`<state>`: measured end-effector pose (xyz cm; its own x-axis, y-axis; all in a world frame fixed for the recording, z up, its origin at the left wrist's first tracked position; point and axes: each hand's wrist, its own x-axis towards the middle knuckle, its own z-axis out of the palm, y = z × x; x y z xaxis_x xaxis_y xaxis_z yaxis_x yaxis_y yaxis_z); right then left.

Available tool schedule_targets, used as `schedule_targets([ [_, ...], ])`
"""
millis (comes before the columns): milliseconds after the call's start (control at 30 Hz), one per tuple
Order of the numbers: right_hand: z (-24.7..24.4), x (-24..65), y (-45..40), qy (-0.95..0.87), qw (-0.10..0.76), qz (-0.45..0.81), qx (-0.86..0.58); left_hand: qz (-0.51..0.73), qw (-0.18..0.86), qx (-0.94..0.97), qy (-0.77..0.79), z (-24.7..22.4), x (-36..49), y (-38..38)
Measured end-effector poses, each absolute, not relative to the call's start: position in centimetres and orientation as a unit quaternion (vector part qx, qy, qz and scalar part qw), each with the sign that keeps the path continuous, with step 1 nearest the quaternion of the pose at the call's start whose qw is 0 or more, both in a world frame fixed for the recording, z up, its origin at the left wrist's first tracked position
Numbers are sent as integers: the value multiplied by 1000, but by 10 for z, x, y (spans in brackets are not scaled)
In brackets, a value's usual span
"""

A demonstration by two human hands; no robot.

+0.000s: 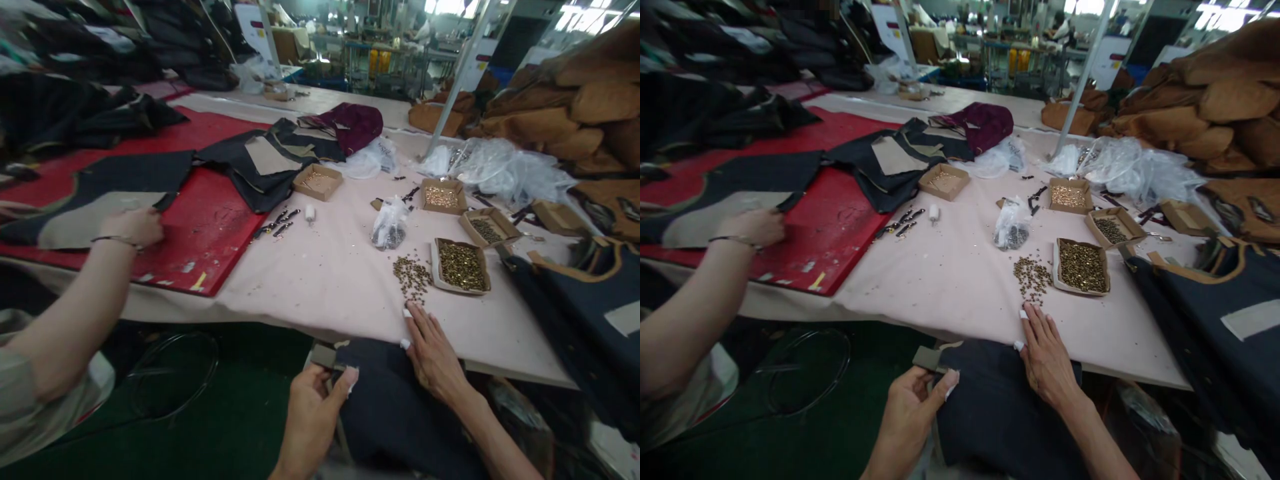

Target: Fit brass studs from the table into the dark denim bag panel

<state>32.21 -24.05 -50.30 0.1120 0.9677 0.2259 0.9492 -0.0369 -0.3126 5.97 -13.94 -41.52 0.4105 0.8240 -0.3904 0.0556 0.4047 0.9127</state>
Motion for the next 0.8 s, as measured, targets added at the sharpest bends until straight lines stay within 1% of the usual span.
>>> schedule_targets([
  [67,-504,326,-246,-668,234,29,-706,259,715,459,459,-416,58,-140],
  [133,-504,336,-251,-640,292,25,-711,255,728,432,467,-419,56,-139],
  [233,-500,357,-253,-554,371,28,-745,292,734,367,492,-423,55,-136],
  [300,-498,369,-250,-528,387,47,-754,319,731,333,503,-424,57,-132],
  [433,-498,381,-236,-539,373,68,-752,320,737,329,496,-423,62,-125],
  [633,-507,378,-210,-554,325,65,-764,310,739,342,492,-417,65,-123],
  [800,-506,379,-210,-578,293,70,-759,232,814,288,448,-404,60,-124],
])
